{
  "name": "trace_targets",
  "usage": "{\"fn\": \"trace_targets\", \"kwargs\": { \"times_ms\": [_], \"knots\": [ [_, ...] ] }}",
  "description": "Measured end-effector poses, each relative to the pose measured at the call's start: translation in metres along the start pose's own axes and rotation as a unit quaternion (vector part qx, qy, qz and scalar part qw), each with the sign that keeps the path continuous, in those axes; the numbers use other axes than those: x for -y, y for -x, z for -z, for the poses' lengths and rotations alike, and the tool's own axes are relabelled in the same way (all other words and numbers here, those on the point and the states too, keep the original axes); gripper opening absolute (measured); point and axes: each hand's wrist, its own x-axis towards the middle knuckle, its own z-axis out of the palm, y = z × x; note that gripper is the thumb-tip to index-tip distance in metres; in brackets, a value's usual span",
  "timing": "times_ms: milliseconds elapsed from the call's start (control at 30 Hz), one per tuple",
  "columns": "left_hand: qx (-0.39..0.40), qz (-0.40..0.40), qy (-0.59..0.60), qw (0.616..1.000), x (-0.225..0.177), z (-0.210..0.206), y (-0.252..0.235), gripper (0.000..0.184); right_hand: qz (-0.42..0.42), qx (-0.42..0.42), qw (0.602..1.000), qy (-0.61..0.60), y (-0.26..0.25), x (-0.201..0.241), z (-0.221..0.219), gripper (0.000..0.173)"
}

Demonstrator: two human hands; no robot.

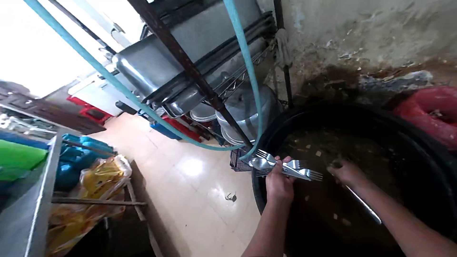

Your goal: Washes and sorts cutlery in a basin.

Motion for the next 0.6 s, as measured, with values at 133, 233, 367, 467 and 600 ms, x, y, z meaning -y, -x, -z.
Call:
{"fn": "trace_targets", "kwargs": {
  "times_ms": [133,233,367,467,600],
  "knots": [
    [0.019,0.038,0.011,0.999,0.001,0.012,-0.001,0.025,-0.024,0.097,0.96,0.262,0.004,-0.018,-0.032,0.053],
    [0.028,0.047,0.075,0.996,-0.001,0.016,-0.004,0.024,-0.053,0.097,0.979,0.173,0.003,-0.027,-0.022,0.051],
    [0.025,0.048,0.145,0.988,-0.007,0.006,-0.004,0.018,-0.097,0.047,0.964,-0.244,0.019,-0.021,0.02,0.041],
    [0.022,0.044,0.166,0.985,0.002,-0.013,0.0,0.018,-0.095,0.055,0.887,-0.449,0.037,-0.015,0.027,0.023],
    [0.046,0.056,0.155,0.985,0.023,-0.032,0.006,0.023,-0.056,0.169,0.793,-0.582,0.048,-0.019,0.01,0.042]
  ]
}}
